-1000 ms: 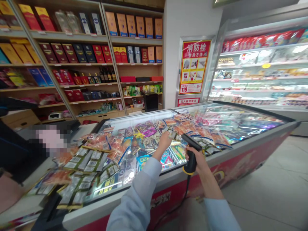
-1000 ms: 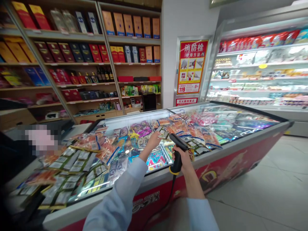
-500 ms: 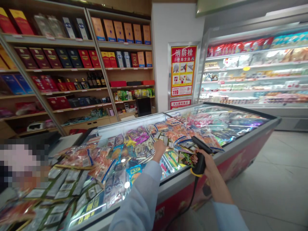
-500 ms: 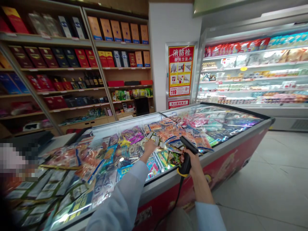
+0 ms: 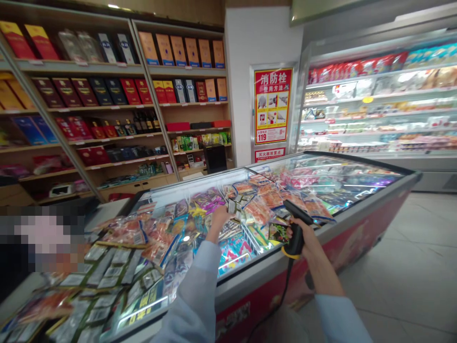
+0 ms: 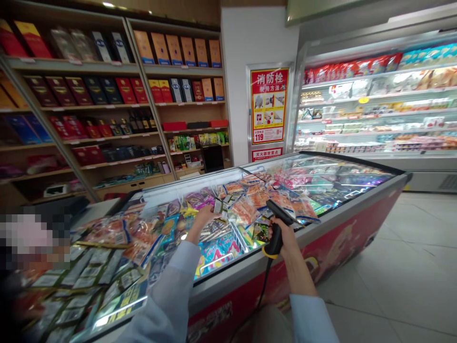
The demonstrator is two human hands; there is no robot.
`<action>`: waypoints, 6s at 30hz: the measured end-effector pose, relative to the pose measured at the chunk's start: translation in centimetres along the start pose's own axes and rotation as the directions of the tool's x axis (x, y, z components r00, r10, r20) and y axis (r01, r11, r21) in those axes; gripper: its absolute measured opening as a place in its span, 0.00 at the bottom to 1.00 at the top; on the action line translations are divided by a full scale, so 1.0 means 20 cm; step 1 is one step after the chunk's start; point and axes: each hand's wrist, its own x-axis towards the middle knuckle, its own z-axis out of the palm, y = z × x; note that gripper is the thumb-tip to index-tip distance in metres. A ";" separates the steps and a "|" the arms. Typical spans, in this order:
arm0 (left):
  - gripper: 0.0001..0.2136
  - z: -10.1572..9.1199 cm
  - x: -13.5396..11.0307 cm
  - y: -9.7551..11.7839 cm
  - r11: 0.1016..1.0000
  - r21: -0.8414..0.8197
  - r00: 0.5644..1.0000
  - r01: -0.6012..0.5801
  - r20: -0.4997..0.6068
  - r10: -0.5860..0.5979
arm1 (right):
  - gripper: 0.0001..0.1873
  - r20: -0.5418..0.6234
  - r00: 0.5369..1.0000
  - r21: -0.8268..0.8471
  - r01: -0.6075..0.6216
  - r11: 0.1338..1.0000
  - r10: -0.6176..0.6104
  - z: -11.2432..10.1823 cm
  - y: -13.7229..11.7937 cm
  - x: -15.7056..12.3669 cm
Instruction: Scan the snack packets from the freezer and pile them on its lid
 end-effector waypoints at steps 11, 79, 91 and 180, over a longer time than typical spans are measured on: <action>0.14 -0.07 -0.18 -0.30 0.921 -0.302 0.885 -0.245 -0.457 0.086 | 0.13 0.212 0.975 -0.175 -0.036 0.984 0.073 0.38 0.11 -0.23; 0.20 -0.78 -1.19 -1.17 0.907 0.175 0.407 0.383 -0.913 0.004 | 0.13 0.567 0.741 -0.248 -0.262 0.932 0.360 1.29 0.69 -0.69; 0.18 -0.76 -1.26 -1.14 0.898 0.088 0.320 0.431 -0.946 -0.060 | 0.14 0.550 0.740 -0.188 -0.342 0.921 0.388 1.21 0.73 -0.66; 0.16 -0.15 -0.46 -0.03 0.902 0.324 0.882 -0.284 -0.281 0.379 | 0.17 -0.010 0.995 -0.002 -0.097 0.995 0.097 0.01 0.04 -0.27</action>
